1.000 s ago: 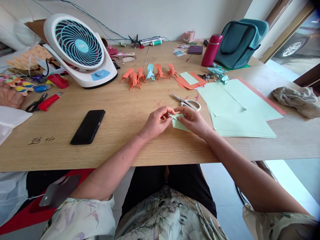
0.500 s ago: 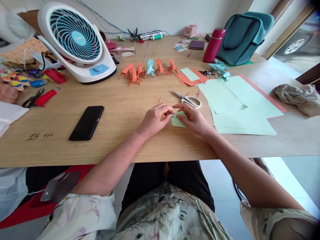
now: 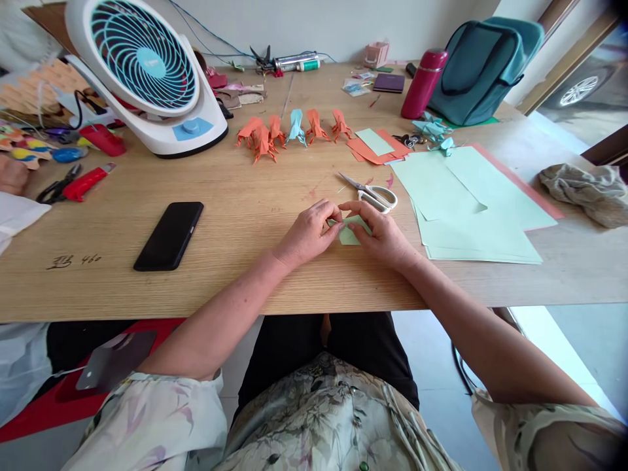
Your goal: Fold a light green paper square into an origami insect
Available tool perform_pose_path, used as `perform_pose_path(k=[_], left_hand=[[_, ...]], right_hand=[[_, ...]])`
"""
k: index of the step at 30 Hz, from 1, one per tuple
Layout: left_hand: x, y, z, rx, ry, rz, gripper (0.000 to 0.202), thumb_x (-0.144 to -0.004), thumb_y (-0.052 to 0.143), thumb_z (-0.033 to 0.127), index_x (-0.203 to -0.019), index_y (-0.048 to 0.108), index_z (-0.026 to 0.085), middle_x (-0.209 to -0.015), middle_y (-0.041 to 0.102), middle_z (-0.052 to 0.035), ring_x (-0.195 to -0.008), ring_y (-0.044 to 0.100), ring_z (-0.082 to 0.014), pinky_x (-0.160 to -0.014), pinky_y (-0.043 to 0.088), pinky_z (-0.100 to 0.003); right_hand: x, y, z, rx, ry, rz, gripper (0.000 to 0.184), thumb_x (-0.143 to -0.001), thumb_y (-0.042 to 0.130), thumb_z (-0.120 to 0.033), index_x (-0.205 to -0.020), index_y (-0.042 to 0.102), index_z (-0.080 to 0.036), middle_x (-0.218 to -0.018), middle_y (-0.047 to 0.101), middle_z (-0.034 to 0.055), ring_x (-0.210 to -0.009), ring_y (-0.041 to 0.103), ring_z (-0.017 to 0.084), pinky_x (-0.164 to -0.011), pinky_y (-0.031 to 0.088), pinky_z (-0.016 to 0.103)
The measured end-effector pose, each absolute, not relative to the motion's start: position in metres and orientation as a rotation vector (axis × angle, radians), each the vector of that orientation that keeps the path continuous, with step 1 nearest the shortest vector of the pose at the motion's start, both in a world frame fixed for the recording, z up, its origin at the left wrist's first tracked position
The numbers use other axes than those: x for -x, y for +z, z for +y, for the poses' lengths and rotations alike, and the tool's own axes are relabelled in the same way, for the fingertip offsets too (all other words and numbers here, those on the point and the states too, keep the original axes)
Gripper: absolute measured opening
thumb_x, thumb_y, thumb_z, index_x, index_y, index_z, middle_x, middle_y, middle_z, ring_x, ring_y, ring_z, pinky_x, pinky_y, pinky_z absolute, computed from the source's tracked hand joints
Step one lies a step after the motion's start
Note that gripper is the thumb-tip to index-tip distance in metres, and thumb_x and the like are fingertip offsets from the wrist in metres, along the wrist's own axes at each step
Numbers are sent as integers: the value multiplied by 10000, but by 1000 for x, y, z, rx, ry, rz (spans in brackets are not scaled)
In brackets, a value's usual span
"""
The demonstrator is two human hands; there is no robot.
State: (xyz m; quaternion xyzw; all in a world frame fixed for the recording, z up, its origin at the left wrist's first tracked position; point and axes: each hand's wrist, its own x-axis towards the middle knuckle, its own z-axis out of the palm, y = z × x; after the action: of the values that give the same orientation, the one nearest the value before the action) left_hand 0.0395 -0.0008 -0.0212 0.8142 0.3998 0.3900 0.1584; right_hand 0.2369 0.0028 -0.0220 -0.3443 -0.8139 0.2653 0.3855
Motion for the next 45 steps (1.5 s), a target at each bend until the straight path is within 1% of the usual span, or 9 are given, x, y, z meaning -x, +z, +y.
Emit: perform_pose_path(k=[5, 13, 15, 18, 22, 28, 31, 36, 45], left_hand=[[-45, -25, 3, -1990, 1203, 1133, 111, -856, 648, 151, -823, 551, 193, -811, 627, 9, -668, 536, -99, -607, 447, -214], [-42, -27, 9, -1788, 1223, 1003, 170, -845, 690, 229, -945, 554, 206, -887, 610, -14, -704, 533, -109, -627, 455, -226], [-40, -23, 7, -1821, 1242, 1024, 163, -836, 696, 212, -932, 564, 207, -825, 586, 1, -696, 529, -115, -641, 465, -235], [-38, -15, 1, -1932, 1300, 1056, 139, -830, 685, 170, -915, 582, 205, -798, 581, 15, -739, 560, -122, -731, 488, -254], [-38, -10, -2, -1977, 1350, 1039, 118, -828, 670, 164, -903, 586, 198, -793, 580, 23, -733, 562, -111, -743, 478, -252], [-42, -20, 4, -1708, 1327, 1011, 207, -792, 721, 297, -928, 596, 203, -724, 528, 39, -639, 506, -107, -625, 439, -246], [-46, -23, 4, -1612, 1241, 979, 262, -788, 736, 397, -797, 577, 188, -670, 529, 39, -589, 490, -101, -556, 385, -238], [-51, -22, -1, -1484, 1293, 954, 308, -783, 741, 411, -708, 550, 181, -640, 529, 42, -601, 472, -93, -578, 374, -234], [-51, -18, -3, -1437, 1340, 965, 333, -748, 793, 431, -700, 587, 174, -688, 556, 26, -644, 478, -98, -615, 391, -240]], right_hand=[[-236, -21, 2, 871, 741, -2057, 367, -908, 508, -195, -1271, 569, -197, -1047, 666, 62, -877, 610, 179, -804, 487, 331], [-233, -20, 2, 882, 954, -1908, 483, -883, 587, -247, -1354, 484, -211, -834, 557, -10, -711, 534, 151, -640, 431, 292], [-233, -21, 4, 911, 1005, -1870, 433, -886, 612, -289, -1305, 525, -219, -800, 542, -19, -681, 505, 146, -616, 406, 289], [-233, -22, 7, 1009, 1110, -1852, 248, -887, 650, -415, -1017, 642, -203, -737, 535, -15, -648, 464, 140, -580, 359, 283], [-235, -23, 8, 1048, 1228, -1836, 404, -843, 687, -573, -744, 586, -195, -635, 495, -20, -587, 409, 126, -532, 306, 276], [-231, -21, 5, 985, 1182, -1784, 470, -828, 694, -644, -723, 562, -205, -644, 533, -7, -598, 444, 138, -552, 338, 290], [-229, -17, 3, 960, 1156, -1750, 484, -837, 681, -657, -720, 554, -205, -660, 510, -13, -620, 445, 135, -573, 352, 289], [-227, -13, 1, 942, 1177, -1717, 515, -808, 732, -637, -667, 481, -210, -632, 397, -45, -587, 344, 103, -534, 287, 267], [-223, -24, 2, 850, 1311, -1710, 460, -840, 714, -615, -743, 529, -205, -690, 502, -27, -639, 443, 119, -596, 365, 278]])
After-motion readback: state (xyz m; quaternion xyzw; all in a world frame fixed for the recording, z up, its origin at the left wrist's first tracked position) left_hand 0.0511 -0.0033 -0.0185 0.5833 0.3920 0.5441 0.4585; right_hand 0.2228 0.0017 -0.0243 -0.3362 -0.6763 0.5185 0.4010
